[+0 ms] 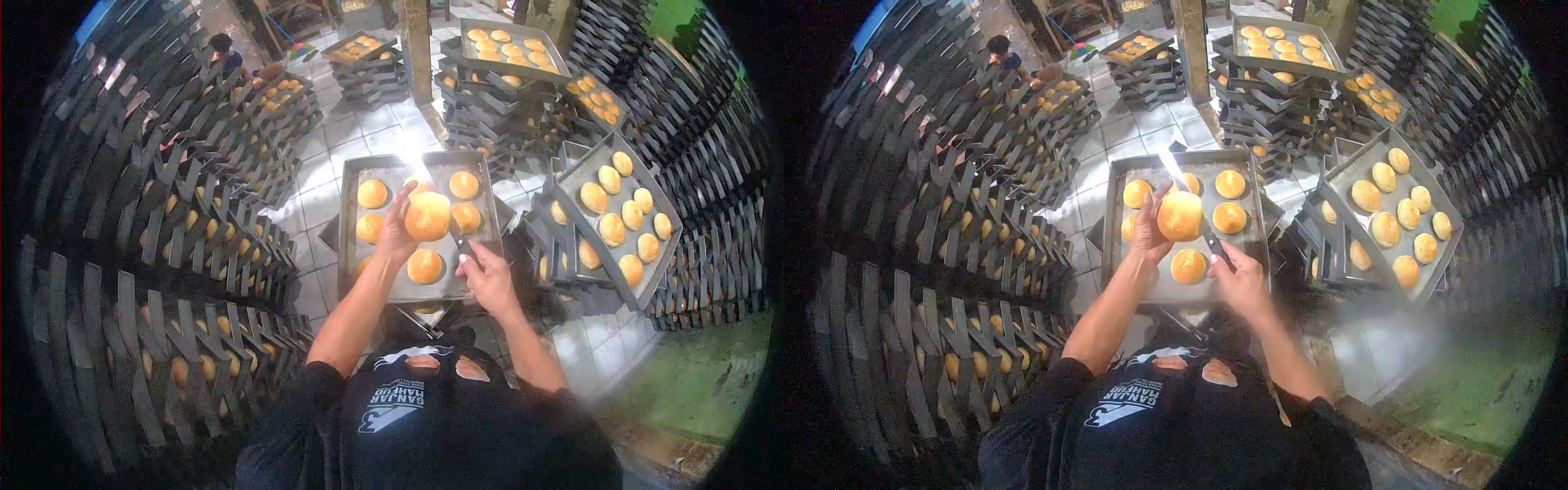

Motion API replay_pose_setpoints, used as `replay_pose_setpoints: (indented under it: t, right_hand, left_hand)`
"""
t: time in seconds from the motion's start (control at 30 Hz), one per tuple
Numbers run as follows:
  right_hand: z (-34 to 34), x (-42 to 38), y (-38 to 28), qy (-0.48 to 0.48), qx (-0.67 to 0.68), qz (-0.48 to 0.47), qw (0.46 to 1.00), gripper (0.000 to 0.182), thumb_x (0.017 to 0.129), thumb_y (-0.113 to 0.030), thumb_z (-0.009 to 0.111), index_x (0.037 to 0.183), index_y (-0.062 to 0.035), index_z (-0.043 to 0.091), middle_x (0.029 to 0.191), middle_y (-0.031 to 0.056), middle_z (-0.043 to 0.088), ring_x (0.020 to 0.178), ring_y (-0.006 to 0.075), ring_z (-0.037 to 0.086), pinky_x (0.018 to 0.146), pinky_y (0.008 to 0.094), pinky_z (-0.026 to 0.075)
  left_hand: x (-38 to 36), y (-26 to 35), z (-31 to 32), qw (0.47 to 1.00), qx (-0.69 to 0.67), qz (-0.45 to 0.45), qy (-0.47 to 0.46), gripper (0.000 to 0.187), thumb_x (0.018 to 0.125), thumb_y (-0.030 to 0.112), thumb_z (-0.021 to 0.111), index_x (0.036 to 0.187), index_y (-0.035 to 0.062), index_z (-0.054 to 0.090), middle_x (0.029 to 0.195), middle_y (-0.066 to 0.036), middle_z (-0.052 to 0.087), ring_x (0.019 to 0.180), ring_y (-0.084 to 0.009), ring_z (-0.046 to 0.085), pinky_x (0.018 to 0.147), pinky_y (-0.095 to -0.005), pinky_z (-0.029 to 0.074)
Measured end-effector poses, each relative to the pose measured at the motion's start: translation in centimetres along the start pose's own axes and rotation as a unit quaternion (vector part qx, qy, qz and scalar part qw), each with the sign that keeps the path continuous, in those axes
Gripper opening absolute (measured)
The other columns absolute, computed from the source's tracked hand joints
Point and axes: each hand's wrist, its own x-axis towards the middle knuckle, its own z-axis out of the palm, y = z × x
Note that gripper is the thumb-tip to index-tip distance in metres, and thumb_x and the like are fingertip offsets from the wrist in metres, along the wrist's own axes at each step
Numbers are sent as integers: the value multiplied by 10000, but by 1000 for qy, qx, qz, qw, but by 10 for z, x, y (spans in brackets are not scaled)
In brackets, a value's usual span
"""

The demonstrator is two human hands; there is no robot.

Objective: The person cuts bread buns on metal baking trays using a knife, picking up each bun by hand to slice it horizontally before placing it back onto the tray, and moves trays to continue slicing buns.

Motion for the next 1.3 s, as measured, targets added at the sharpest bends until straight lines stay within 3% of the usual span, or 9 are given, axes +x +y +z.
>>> replay_pose_setpoints:
  t: [0.1, 0.17, 0.33, 0.4, 0.57, 0.63, 0.77, 1.13, 1.3]
  right_hand:
    - [8, 9, 11, 26, 39, 3, 999, 415, 988, -181, 617, 1361, 0, 615, 884, 129, 735, 817, 150, 677, 801, 306, 528]
    - [15, 14, 18, 39, 13, -19, 999, 373, 1017, -180, 599, 1362, -42, 624, 776, 3, 658, 566, 39, 480, 498, 242, 409]
    - [15, -4, 16, 28, -21, -47, 998, 398, 1013, -188, 609, 1386, -46, 616, 765, 11, 677, 569, 50, 519, 520, 260, 443]
    - [7, -24, 28, 16, -132, -77, 988, 444, 970, -190, 650, 1349, 38, 606, 1006, 175, 749, 942, 265, 719, 896, 384, 539]
    - [6, -32, 35, 18, -52, -45, 997, 448, 979, -213, 641, 1345, 44, 600, 900, 166, 747, 821, 251, 725, 813, 371, 560]
    - [8, -12, 25, 21, -42, -5, 999, 431, 1008, -176, 624, 1412, -31, 591, 773, 17, 684, 619, 59, 557, 562, 252, 467]
    - [6, -12, 40, 29, -91, -84, 992, 423, 1005, -173, 624, 1397, -14, 596, 793, 16, 680, 634, 60, 548, 580, 260, 475]
    - [8, -7, 18, 6, -77, -2, 997, 382, 992, -142, 619, 1352, -13, 614, 742, 66, 655, 645, 90, 561, 602, 276, 484]
    - [5, -43, 48, 5, -74, -33, 997, 398, 1006, -142, 601, 1378, 2, 594, 778, 68, 674, 673, 105, 598, 643, 292, 517]
  left_hand:
    - [-12, -12, 4, 1000, 4, 18, -9, 735, 907, 650, 655, 1456, 191, 488, 1424, -53, 570, 1273, -248, 591, 1041, -477, 519]
    - [-9, -25, 3, 995, 34, 55, 73, 689, 925, 598, 669, 1458, 198, 497, 1418, -32, 573, 1249, -234, 601, 1035, -445, 519]
    - [8, -15, -15, 986, 33, 105, 125, 466, 940, 458, 721, 1250, 130, 604, 1185, -47, 663, 1090, -210, 661, 943, -432, 567]
    - [12, -2, -29, 989, 7, 100, 106, 442, 940, 435, 722, 1218, 110, 609, 1127, -56, 679, 1049, -213, 677, 920, -423, 580]
    - [2, -23, -13, 992, 36, 74, 95, 363, 954, 373, 705, 1190, 114, 610, 1096, -46, 676, 1015, -204, 678, 897, -419, 577]
    - [-3, -39, 3, 995, 20, 45, 85, 264, 991, 277, 659, 1182, 104, 605, 1073, -35, 654, 984, -176, 664, 869, -390, 567]
    - [14, -30, -8, 989, -9, 74, 127, 263, 986, 287, 674, 1165, 106, 608, 1053, -37, 658, 979, -183, 672, 857, -384, 575]
    - [8, -46, 3, 987, 23, 103, 120, 355, 1043, 400, 595, 1191, 78, 571, 1088, -56, 643, 985, -172, 662, 848, -381, 562]
    - [12, -29, -12, 989, 10, 76, 126, 393, 1055, 447, 556, 1202, 83, 574, 1088, -76, 673, 974, -201, 681, 834, -390, 570]
